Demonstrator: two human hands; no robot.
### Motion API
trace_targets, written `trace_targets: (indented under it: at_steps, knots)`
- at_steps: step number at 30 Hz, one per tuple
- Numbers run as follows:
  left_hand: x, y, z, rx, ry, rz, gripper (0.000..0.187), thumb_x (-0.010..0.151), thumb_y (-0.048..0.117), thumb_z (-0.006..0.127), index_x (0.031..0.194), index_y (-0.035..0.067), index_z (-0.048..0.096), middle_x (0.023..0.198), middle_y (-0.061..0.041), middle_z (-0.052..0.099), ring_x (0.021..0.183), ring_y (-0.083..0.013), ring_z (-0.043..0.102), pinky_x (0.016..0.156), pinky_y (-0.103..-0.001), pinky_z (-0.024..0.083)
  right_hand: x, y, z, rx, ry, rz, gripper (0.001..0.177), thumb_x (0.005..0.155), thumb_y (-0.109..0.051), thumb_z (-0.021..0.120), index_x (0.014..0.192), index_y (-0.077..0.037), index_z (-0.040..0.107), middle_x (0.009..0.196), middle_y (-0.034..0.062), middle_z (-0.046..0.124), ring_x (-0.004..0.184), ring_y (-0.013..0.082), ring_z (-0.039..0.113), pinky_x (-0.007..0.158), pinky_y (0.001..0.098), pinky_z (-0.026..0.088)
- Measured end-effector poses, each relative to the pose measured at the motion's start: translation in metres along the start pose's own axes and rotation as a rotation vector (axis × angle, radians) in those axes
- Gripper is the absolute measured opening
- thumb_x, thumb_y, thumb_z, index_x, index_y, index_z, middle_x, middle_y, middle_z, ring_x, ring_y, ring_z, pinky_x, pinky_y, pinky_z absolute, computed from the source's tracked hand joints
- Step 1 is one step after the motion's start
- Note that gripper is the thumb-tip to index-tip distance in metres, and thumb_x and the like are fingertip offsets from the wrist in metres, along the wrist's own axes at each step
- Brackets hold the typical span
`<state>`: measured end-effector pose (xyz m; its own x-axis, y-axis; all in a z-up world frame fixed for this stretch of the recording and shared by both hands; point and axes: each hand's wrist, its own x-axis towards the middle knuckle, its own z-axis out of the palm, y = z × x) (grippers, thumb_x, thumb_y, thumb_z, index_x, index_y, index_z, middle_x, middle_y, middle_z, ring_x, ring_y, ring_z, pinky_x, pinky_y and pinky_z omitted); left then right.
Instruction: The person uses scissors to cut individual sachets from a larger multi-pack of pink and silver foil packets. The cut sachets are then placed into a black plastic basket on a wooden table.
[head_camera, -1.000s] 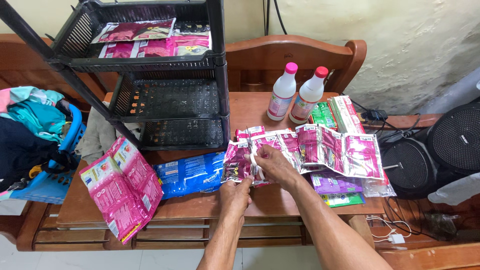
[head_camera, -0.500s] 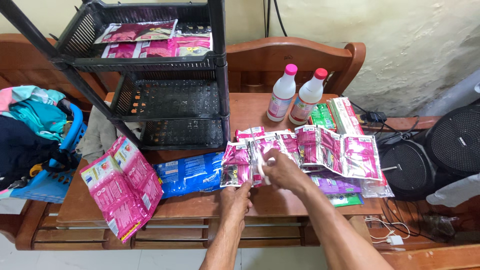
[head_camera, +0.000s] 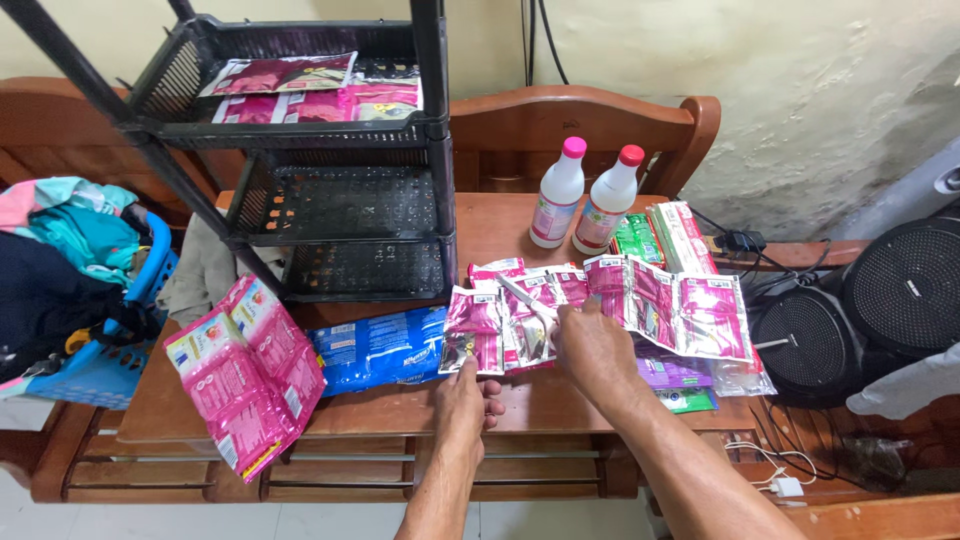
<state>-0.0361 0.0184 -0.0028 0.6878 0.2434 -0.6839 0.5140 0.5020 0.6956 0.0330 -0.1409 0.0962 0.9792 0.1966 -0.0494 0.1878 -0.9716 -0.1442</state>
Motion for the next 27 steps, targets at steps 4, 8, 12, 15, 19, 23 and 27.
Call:
trace_targets:
  at_steps: [4,8,12,15,19,23,27]
  knots:
    - [-0.002,-0.003,-0.010,0.087,-0.019,0.102,0.038,0.101,0.034,0.051,0.098,0.001,0.070,0.077,-0.006,0.068,0.054,-0.0152,0.062,0.045,-0.029,0.044,0.002,-0.006,-0.009,0.102,0.055,-0.026,0.035,0.091,-0.026,0.068,0.114,0.001,0.064,0.105,0.0255,0.064,0.089,0.0406,0.072,0.075,0.0504,0.059]
    - [-0.014,0.001,-0.024,-0.017,-0.163,0.322,0.034,0.098,0.027,0.057,0.094,-0.002,0.075,0.084,-0.005,0.069,0.073,-0.0115,0.061,0.066,-0.030,0.050,0.013,-0.017,-0.007,0.257,0.068,-0.048,0.038,0.090,-0.025,0.069,0.119,0.000,0.064,0.102,0.0250,0.066,0.098,0.0396,0.070,0.085,0.0499,0.057]
    - [-0.030,0.020,-0.031,-0.254,-0.262,0.286,0.026,0.092,0.020,0.060,0.098,-0.001,0.074,0.094,-0.006,0.074,0.085,-0.0130,0.068,0.079,-0.031,0.056,0.009,-0.030,-0.001,0.389,-0.028,0.000,0.041,0.093,-0.033,0.073,0.118,0.000,0.065,0.097,0.0227,0.068,0.098,0.0399,0.070,0.089,0.0501,0.055]
    - [-0.043,0.040,-0.034,-0.432,-0.340,0.238,0.024,0.090,0.015,0.059,0.104,-0.002,0.069,0.099,-0.010,0.074,0.089,-0.0180,0.072,0.081,-0.035,0.058,0.007,-0.033,0.000,0.742,-0.266,0.223,0.044,0.096,-0.037,0.071,0.121,-0.003,0.062,0.088,0.0164,0.067,0.092,0.0357,0.071,0.085,0.0484,0.057]
    - [-0.069,0.073,-0.031,-0.573,-0.488,0.262,0.032,0.088,0.015,0.056,0.112,-0.003,0.066,0.101,-0.012,0.075,0.089,-0.0248,0.074,0.084,-0.042,0.062,0.004,-0.031,-0.009,1.458,-0.487,0.342,0.038,0.094,-0.027,0.074,0.122,-0.004,0.061,0.077,0.0048,0.057,0.068,0.0205,0.059,0.061,0.0381,0.049]
    - [-0.099,0.107,-0.030,-0.513,-0.522,0.299,0.039,0.086,0.018,0.052,0.116,-0.001,0.067,0.101,-0.012,0.077,0.088,-0.0250,0.076,0.077,-0.045,0.064,-0.001,-0.037,-0.036,1.692,-0.490,0.298,0.027,0.086,-0.012,0.070,0.112,-0.010,0.066,0.086,0.0024,0.070,0.067,0.0107,0.061,0.059,0.0279,0.051]
    - [-0.115,0.136,-0.039,-0.286,-0.425,0.449,0.034,0.092,0.019,0.051,0.117,0.001,0.066,0.100,-0.011,0.076,0.083,-0.0222,0.076,0.066,-0.040,0.065,-0.001,-0.054,-0.078,1.712,-0.368,0.197,0.012,0.088,-0.005,0.070,0.097,-0.005,0.062,0.085,0.0036,0.068,0.072,0.0137,0.063,0.062,0.0301,0.052]
